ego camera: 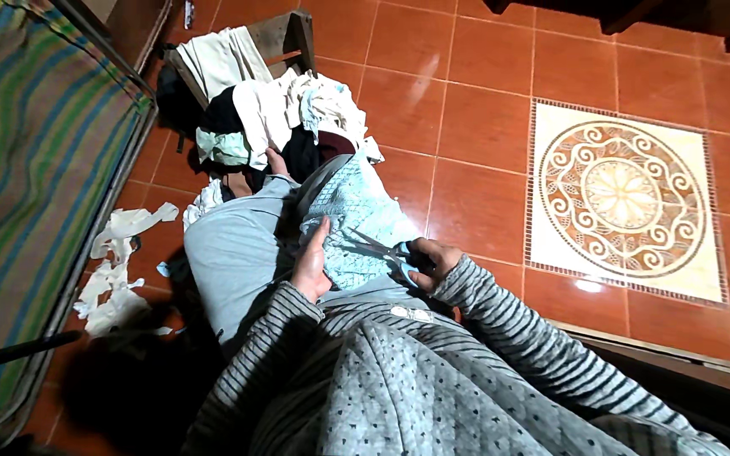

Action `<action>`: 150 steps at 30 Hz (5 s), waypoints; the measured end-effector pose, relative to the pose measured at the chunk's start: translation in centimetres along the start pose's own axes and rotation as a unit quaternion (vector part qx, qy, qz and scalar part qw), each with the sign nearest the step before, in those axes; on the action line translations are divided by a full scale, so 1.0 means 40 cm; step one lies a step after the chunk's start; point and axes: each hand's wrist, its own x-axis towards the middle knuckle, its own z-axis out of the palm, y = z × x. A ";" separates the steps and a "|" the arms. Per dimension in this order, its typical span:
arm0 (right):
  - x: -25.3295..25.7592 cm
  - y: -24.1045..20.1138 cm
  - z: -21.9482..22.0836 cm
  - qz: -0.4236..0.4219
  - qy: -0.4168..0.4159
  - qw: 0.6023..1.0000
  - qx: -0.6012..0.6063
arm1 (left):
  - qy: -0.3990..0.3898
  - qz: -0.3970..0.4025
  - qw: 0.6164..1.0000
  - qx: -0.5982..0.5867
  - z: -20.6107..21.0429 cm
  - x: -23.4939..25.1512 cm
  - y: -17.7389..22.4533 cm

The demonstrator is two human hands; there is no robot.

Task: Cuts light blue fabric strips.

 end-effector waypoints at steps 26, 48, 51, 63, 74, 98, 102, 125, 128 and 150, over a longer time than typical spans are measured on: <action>0.033 -0.101 0.012 -0.002 0.070 0.996 -0.048 | -0.029 0.265 0.960 0.087 0.007 -0.091 -0.026; 0.037 -0.109 0.023 0.013 0.043 0.998 -0.032 | -0.003 0.285 0.951 0.116 0.010 -0.096 -0.029; 0.039 -0.117 0.016 0.030 0.022 0.999 -0.030 | -0.005 0.285 0.951 0.116 0.008 -0.097 -0.026; 0.053 -0.032 0.043 -0.107 0.090 0.988 -0.063 | 0.055 0.018 0.992 -0.115 0.007 -0.043 0.012; 0.023 -0.107 -0.026 -0.022 -0.154 0.984 0.082 | -0.017 0.026 0.995 -0.099 0.015 -0.020 0.018; 0.031 -0.105 -0.005 -0.009 -0.273 0.951 0.144 | -0.020 0.047 0.998 -0.044 0.054 0.112 0.139; 0.042 -0.127 -0.026 0.014 -0.312 0.946 0.091 | -0.063 0.016 0.998 -0.008 0.027 0.124 0.148; 0.158 -0.149 -0.082 0.178 -0.052 0.978 -0.090 | -0.020 0.010 0.999 0.047 -0.055 0.171 0.068; 0.174 -0.175 -0.049 0.171 -0.027 0.976 -0.129 | -0.031 0.045 0.998 0.041 -0.055 0.154 0.076; 0.240 -0.211 -0.013 0.230 -0.076 0.950 -0.198 | -0.032 0.122 0.991 0.054 -0.040 0.089 0.084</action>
